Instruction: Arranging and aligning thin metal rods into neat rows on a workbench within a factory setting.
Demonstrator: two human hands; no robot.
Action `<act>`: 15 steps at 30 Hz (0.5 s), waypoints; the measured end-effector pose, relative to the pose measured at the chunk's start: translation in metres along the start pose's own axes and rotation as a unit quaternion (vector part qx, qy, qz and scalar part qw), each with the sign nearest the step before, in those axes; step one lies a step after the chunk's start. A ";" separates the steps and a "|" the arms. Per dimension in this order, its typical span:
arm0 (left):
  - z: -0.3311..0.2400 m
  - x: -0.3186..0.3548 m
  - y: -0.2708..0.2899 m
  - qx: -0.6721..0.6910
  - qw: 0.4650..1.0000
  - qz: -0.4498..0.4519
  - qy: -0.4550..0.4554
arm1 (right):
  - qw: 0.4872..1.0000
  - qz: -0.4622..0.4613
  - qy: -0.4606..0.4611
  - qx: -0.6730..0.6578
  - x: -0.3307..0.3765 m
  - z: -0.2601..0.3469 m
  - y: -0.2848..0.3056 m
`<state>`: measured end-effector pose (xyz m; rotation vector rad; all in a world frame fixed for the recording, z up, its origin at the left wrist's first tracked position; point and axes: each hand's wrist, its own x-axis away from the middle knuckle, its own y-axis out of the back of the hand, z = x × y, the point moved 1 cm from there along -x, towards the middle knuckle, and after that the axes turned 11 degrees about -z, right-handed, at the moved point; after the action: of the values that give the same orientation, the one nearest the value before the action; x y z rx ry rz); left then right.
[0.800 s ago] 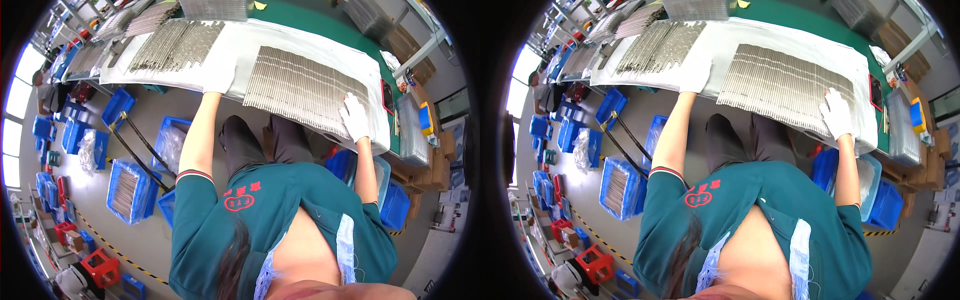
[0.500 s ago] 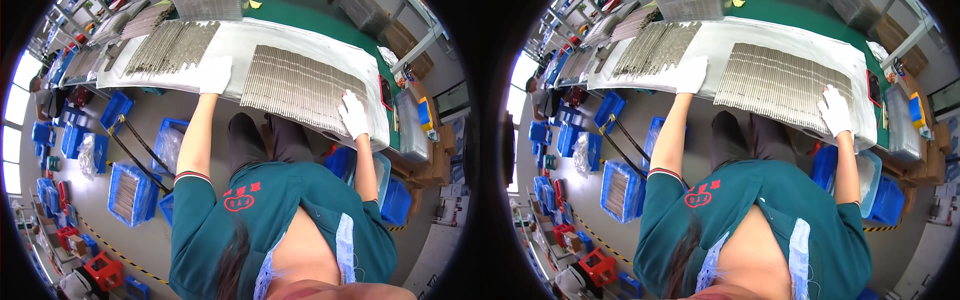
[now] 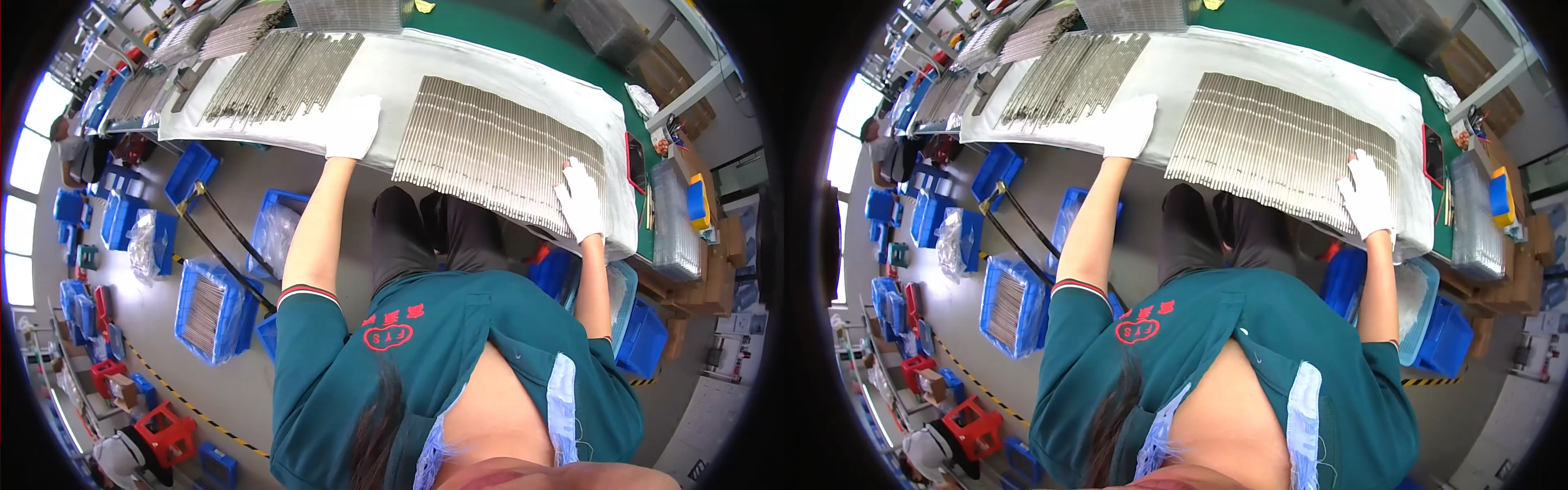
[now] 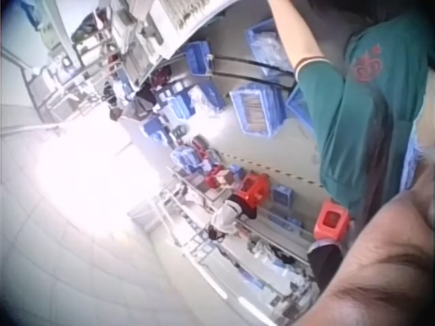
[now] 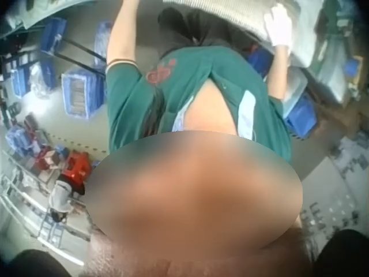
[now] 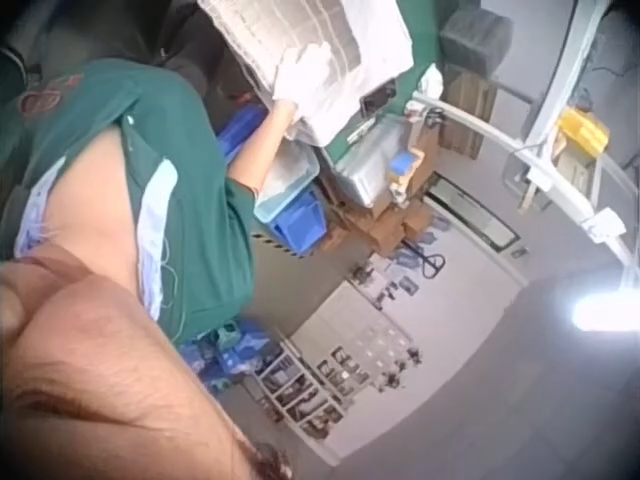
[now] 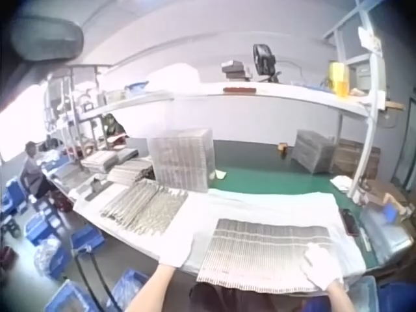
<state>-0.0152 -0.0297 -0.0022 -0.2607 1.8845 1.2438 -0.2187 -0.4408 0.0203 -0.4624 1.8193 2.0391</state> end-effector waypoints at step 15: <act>0.000 0.001 -0.001 0.027 0.999 -0.015 0.009 | 1.000 -0.012 0.010 -0.004 0.001 -0.003 -0.002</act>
<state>-0.0156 -0.0304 -0.0040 -0.2704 1.9202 1.1724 -0.2185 -0.4435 0.0183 -0.5064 1.8090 2.0336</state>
